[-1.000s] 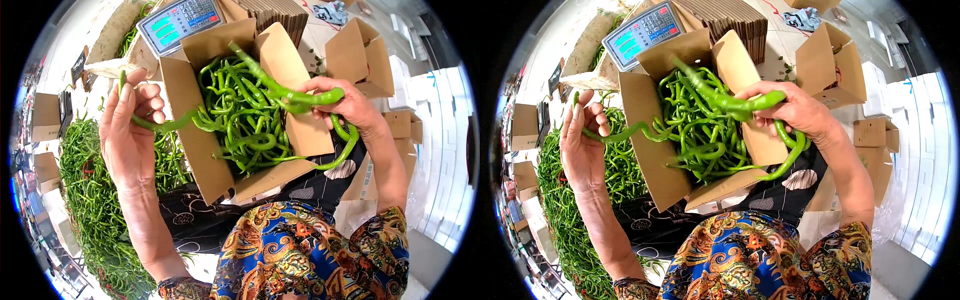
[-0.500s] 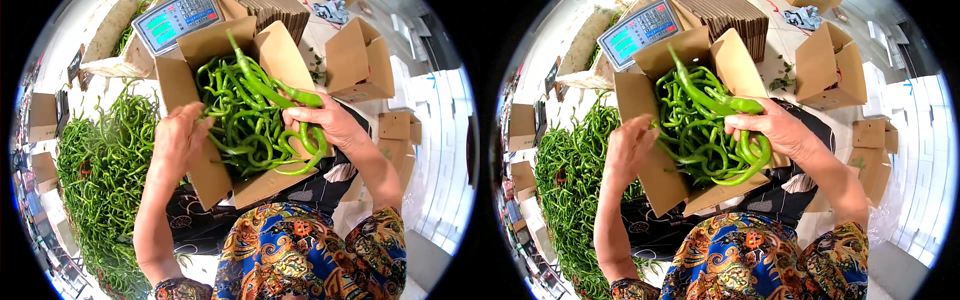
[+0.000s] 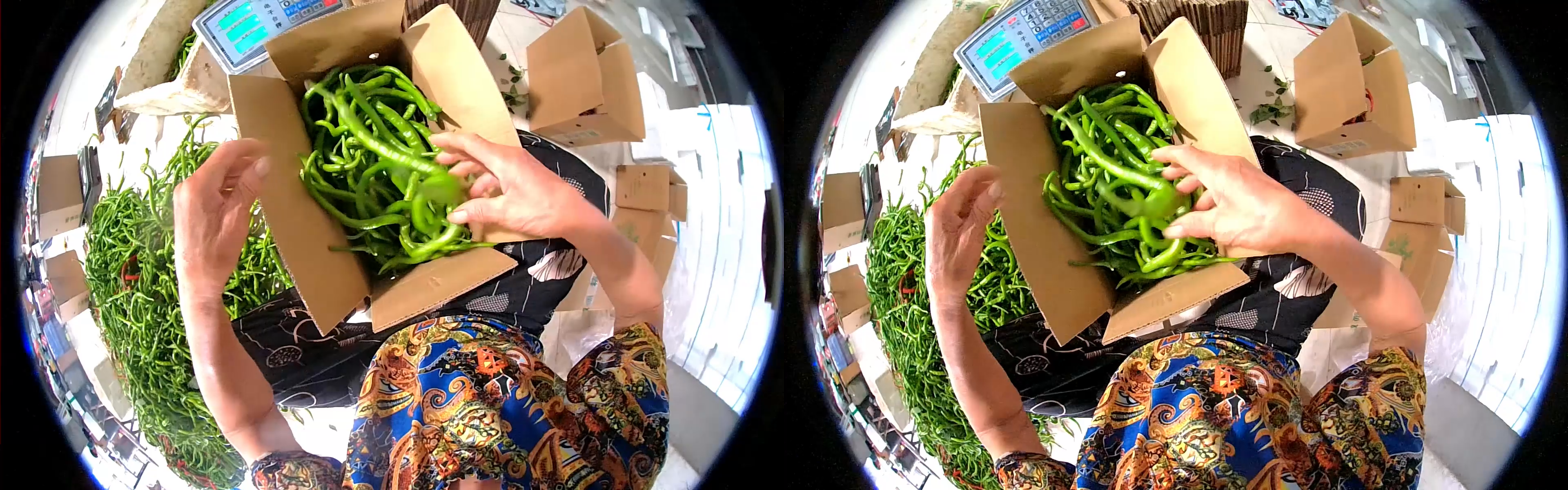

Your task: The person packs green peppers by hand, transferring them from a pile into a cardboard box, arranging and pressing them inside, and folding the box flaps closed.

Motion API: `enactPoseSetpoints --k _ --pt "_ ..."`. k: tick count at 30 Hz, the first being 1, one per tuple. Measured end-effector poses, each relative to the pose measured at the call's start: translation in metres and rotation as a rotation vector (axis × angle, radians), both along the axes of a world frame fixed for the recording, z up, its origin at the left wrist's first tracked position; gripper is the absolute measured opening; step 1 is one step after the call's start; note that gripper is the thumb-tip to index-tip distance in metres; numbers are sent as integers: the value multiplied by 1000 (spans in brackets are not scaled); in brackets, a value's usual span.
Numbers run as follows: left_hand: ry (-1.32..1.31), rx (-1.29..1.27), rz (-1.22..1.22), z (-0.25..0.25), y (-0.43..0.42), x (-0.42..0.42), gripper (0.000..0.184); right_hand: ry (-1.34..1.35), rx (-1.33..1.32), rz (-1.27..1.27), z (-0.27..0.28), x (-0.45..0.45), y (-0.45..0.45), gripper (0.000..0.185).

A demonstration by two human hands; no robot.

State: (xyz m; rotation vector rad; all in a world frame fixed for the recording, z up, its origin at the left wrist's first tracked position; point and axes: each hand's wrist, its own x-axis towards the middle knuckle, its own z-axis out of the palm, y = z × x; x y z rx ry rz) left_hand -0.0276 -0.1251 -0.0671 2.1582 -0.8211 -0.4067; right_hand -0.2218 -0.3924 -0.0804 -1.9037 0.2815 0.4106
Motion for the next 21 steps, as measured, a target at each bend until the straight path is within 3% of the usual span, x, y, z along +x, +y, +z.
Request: enactPoseSetpoints --k 2,4,5,8,10,12,14,16,17,20,21 --pt "-1 21 25 -2 4 3 23 -322 -225 49 -5 -8 -9 55" --pt "-32 27 35 -8 6 5 22 10 -179 -68 23 -3 -5 44" --pt "-89 26 27 -13 7 5 22 -146 -288 -84 21 -2 -5 36" --pt "-154 108 36 -13 -1 -3 25 -318 -575 54 -6 -5 -16 38" --pt "-431 79 6 -20 -3 -5 30 -610 -861 184 -36 -10 -16 39" --pt "-381 66 17 -19 -4 -4 37 -195 -829 249 -31 -8 -5 29" --pt "-304 54 87 -23 -6 -4 38 -153 -711 257 -33 -6 -5 23" --pt "-212 12 177 -29 -7 -3 42 41 -317 379 -1 2 -9 22" --pt "-210 35 170 -32 -5 -3 43 -174 -516 367 -11 -6 -7 24" --pt "-179 80 105 -39 4 2 49 -338 -639 218 -19 -2 -19 40" --pt "-150 35 97 -38 3 2 49 -277 -715 216 -19 0 -20 46"
